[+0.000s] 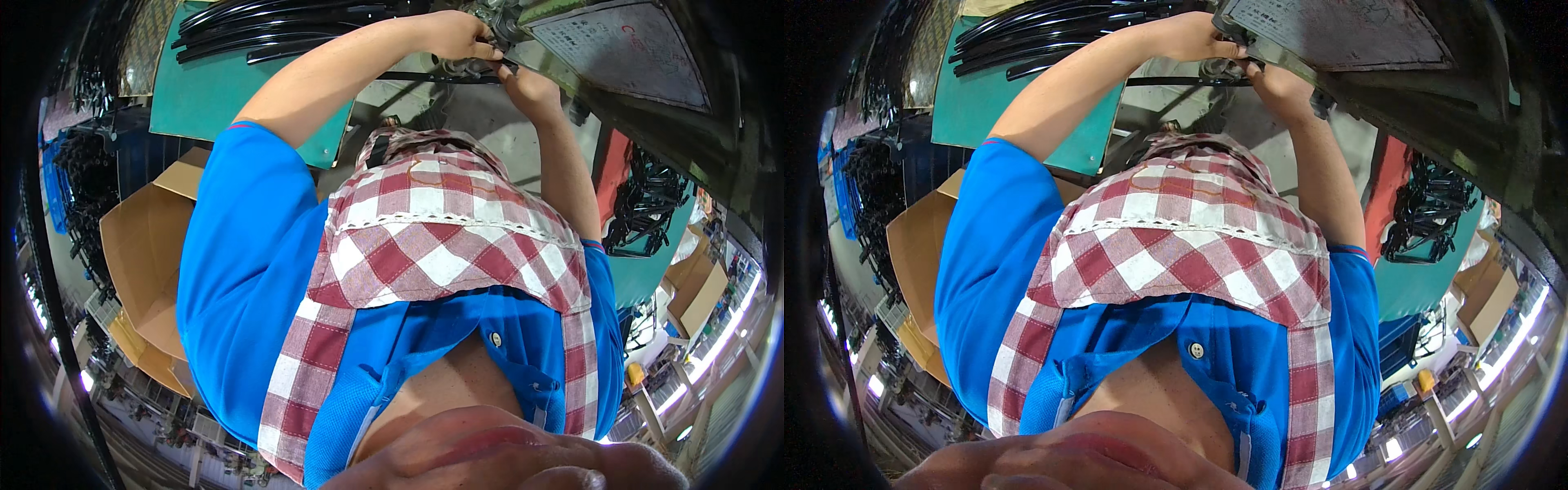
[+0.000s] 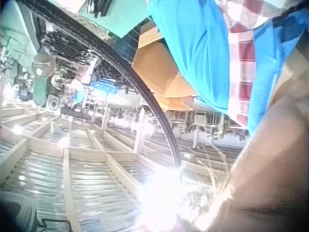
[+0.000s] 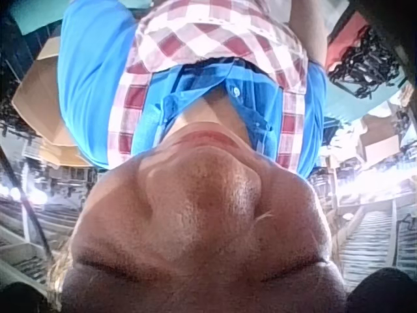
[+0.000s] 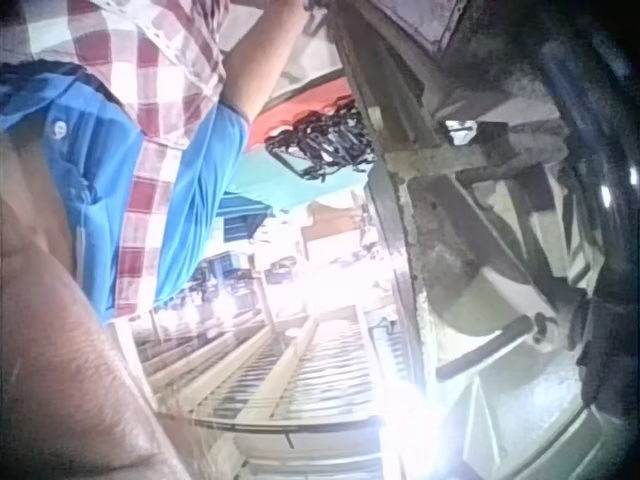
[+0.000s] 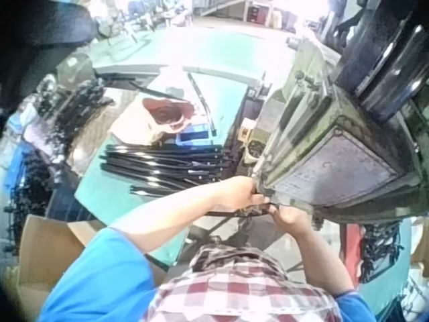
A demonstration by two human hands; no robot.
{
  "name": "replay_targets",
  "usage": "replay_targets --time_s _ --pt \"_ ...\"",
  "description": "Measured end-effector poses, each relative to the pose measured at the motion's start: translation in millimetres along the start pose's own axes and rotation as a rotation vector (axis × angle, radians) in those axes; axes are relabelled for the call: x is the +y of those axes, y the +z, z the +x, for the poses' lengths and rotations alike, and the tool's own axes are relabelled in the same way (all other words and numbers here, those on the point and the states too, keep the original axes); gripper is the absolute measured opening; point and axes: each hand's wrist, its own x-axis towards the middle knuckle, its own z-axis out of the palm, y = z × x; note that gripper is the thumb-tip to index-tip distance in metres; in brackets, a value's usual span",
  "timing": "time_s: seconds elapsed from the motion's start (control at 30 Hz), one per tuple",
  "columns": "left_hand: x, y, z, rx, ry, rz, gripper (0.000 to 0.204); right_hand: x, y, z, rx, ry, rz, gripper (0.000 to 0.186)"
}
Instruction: The person repeatedly picks up black metal rods, places them into a bending machine, and operates the machine to bend the rods. The bent rods are then placed on a nearby table. Another worker is visible in the background handling similar rods.
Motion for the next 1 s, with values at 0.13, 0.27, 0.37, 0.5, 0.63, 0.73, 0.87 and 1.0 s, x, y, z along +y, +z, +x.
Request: replay_targets --time_s 0.13,0.27,0.37,0.5,0.63,0.73,0.87,1.0 --pt "32 -27 -16 -0.11 -0.212 -0.224 0.047 21 24 8 0.169 -0.113 0.065 0.034" --pt "14 -15 -25 -0.082 -0.204 -0.314 0.052 0 17 2 0.1 -0.077 0.05 0.035" --pt "15 -9 -17 -0.067 -0.213 -0.244 0.048 1 12 2 0.07 -0.048 0.023 0.034" --pt "18 -11 -25 -0.023 -0.202 -0.172 0.047 -8 10 4 0.005 -0.017 0.021 0.035" --pt "10 -13 -25 -0.02 -0.167 -0.16 0.047 -8 19 3 0.15 -0.071 0.115 0.039" --pt "11 -11 -24 0.003 -0.163 -0.159 0.047 -11 7 6 0.052 0.031 0.006 0.041" --pt "10 -4 -23 -0.014 -0.183 -0.119 0.048 6 36 20 0.14 -0.085 0.063 0.038" --pt "-12 7 -16 -0.004 -0.057 -0.049 0.052 13 54 29 0.114 -0.091 0.097 0.04"
